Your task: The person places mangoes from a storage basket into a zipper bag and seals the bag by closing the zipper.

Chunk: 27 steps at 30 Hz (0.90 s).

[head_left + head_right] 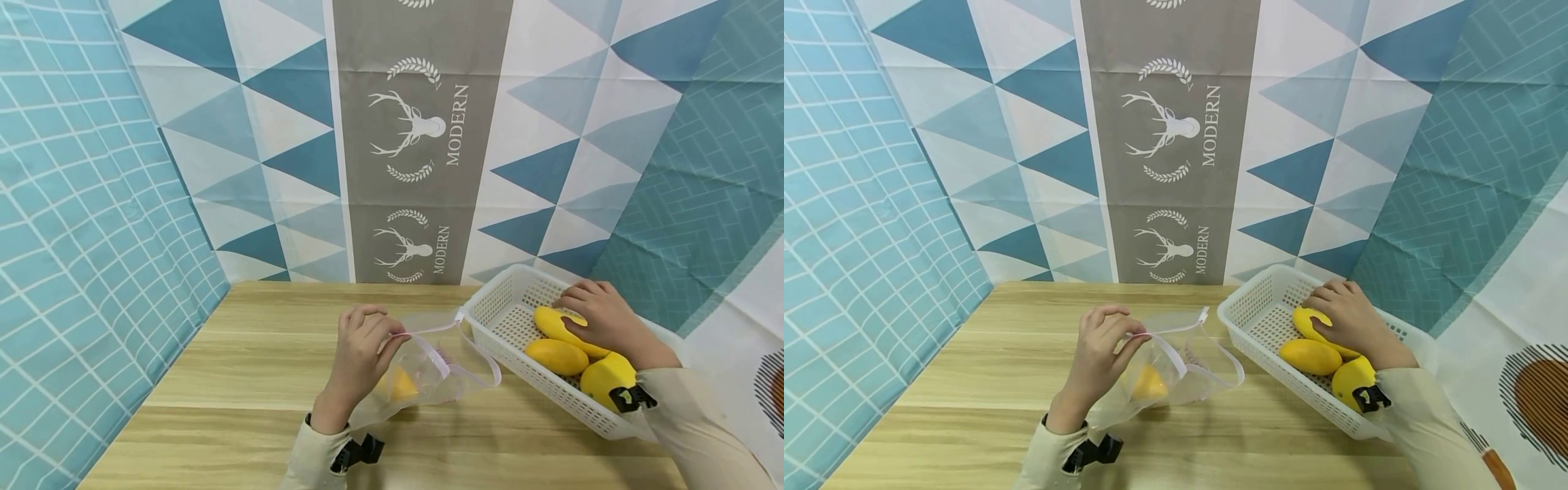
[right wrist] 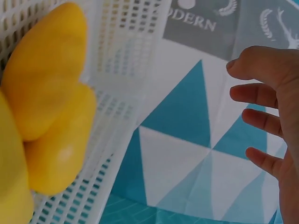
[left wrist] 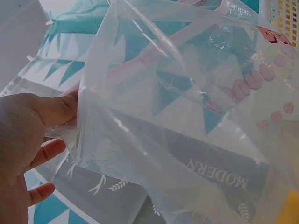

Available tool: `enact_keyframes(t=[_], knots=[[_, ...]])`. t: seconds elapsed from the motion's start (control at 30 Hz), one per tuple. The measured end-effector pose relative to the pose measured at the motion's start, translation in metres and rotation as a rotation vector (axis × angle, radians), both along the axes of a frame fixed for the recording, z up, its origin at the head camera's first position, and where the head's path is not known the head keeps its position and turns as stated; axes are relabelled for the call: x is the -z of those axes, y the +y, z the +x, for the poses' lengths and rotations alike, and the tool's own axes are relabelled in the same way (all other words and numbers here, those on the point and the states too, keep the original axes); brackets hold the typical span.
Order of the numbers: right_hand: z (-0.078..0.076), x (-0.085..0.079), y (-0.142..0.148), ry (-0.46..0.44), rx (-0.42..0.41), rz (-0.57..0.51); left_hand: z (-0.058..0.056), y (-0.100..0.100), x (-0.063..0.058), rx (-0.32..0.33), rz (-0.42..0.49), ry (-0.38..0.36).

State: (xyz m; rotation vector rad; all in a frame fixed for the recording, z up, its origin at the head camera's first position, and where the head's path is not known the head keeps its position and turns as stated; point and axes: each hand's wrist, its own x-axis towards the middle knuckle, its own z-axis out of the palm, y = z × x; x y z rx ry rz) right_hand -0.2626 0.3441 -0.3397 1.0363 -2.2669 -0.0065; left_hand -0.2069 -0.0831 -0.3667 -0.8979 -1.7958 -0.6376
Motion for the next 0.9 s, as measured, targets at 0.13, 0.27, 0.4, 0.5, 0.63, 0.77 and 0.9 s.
enact_keyframes(t=[0.13, 0.27, 0.4, 0.5, 0.63, 0.77, 0.9], knots=[[0.001, 0.004, 0.005, -0.056, 0.075, 0.037, 0.0, -0.001, 0.001, 0.001, -0.001, 0.0], [0.002, 0.009, 0.007, -0.161, 0.178, 0.08, 0.0, -0.001, 0.001, 0.003, -0.002, 0.001], [0.003, 0.012, 0.007, -0.295, 0.282, 0.111, 0.0, -0.001, 0.0, 0.004, -0.004, 0.002], [0.003, 0.014, 0.005, -0.369, 0.323, 0.123, 0.0, -0.001, 0.0, 0.005, -0.006, 0.001], [0.002, 0.018, 0.005, -0.416, 0.347, 0.143, -0.001, -0.001, 0.0, 0.006, -0.008, 0.001], [-0.001, 0.026, 0.007, -0.43, 0.365, 0.172, 0.0, 0.0, -0.001, 0.007, -0.007, 0.001], [-0.003, 0.035, 0.009, -0.435, 0.37, 0.193, 0.001, 0.0, 0.0, 0.007, -0.008, 0.002]])
